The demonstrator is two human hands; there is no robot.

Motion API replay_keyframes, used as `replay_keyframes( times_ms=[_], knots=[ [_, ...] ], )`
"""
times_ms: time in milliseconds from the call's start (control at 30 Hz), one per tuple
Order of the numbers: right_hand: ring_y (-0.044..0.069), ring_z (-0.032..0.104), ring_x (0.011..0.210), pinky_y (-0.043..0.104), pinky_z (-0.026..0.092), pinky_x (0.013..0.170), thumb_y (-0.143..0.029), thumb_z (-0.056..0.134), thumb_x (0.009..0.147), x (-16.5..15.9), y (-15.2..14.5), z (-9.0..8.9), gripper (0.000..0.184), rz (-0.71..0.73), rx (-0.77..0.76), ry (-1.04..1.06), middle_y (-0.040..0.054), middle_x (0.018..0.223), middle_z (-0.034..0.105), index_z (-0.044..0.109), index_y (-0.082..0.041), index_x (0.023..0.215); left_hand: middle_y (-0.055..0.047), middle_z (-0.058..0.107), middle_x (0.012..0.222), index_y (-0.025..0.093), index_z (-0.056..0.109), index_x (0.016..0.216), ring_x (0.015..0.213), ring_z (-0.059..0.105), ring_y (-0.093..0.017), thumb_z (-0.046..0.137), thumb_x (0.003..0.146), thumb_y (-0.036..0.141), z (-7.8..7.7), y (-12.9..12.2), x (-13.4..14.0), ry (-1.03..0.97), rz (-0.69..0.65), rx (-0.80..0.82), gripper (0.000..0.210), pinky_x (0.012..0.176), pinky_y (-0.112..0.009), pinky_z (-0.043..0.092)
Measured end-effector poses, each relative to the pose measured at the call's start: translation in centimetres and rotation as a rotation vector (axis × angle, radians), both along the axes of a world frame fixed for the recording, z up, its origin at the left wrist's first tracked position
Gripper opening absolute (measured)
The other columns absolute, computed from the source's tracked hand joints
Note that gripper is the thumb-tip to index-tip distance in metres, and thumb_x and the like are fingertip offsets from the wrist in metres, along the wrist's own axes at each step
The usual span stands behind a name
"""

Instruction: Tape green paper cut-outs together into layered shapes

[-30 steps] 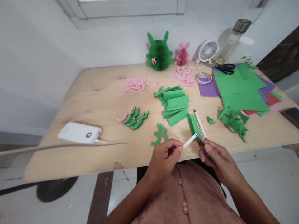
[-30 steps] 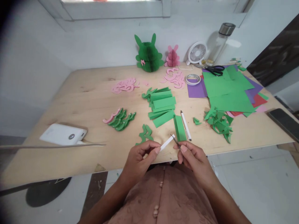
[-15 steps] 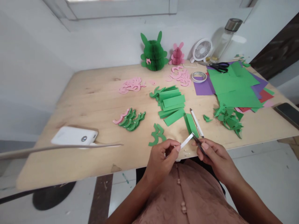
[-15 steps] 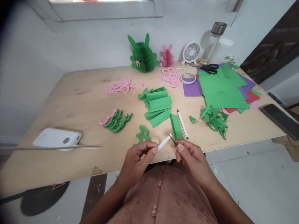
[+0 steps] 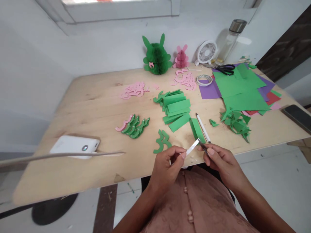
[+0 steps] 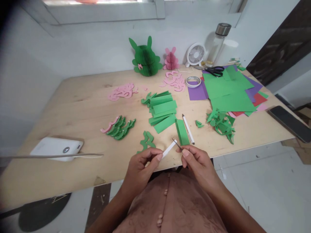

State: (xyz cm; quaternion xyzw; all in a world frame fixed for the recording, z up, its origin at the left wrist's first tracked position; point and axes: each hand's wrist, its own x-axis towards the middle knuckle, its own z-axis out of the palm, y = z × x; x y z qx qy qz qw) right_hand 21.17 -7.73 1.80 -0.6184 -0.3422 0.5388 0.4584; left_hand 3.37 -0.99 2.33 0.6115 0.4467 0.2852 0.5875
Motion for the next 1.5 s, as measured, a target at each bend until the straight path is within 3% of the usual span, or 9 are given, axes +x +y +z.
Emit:
replay_keyframes(
  times_ms=[567,800,967,1233,1500],
  knots=[
    [0.008,0.035,0.053,0.021,0.023,0.046,-0.050,0.054,0.087,-0.07,0.00,-0.20,0.034,-0.007,0.014,-0.035,-0.0031,0.060,0.048,0.064,-0.017,0.083,0.001,0.054,0.062,0.016,0.067,0.079,0.058,0.046,-0.011,0.056,0.081,0.031,-0.75,-0.08,-0.19,0.029,0.034,0.014,0.019,0.056,-0.022,0.036],
    [0.009,0.038,0.056,0.021,0.029,0.050,-0.050,0.052,0.087,-0.04,0.05,-0.16,0.039,0.005,0.027,-0.063,-0.0022,0.059,0.046,0.059,-0.017,0.068,0.002,0.053,0.060,0.016,0.067,0.080,0.057,0.044,-0.010,0.056,0.081,0.029,-0.58,-0.03,-0.16,0.044,0.034,0.021,0.018,0.054,-0.021,0.035],
    [0.009,0.039,0.056,0.021,0.031,0.050,-0.050,0.053,0.087,-0.14,0.01,-0.14,0.036,-0.008,0.029,-0.074,-0.0025,0.059,0.048,0.062,-0.017,0.075,0.003,0.051,0.059,0.016,0.067,0.077,0.055,0.043,-0.010,0.056,0.081,0.028,-0.48,-0.04,-0.12,0.038,0.033,0.035,0.017,0.053,-0.021,0.034],
    [0.010,0.040,0.055,0.023,0.033,0.052,-0.051,0.052,0.086,-0.16,0.08,0.10,0.039,-0.014,0.035,-0.126,-0.0023,0.058,0.047,0.062,-0.017,0.070,0.002,0.052,0.058,0.016,0.066,0.075,0.054,0.044,-0.010,0.057,0.080,0.028,-0.20,-0.15,-0.07,0.049,0.042,0.043,0.016,0.052,-0.021,0.035],
    [0.011,0.042,0.055,0.024,0.038,0.054,-0.052,0.057,0.083,-0.26,0.09,0.20,0.039,-0.049,0.027,-0.106,-0.0030,0.057,0.047,0.069,-0.016,0.089,0.002,0.053,0.058,0.016,0.068,0.076,0.054,0.044,-0.010,0.057,0.080,0.028,-0.26,-0.09,-0.06,0.054,0.044,0.046,0.017,0.052,-0.021,0.035]
  ],
)
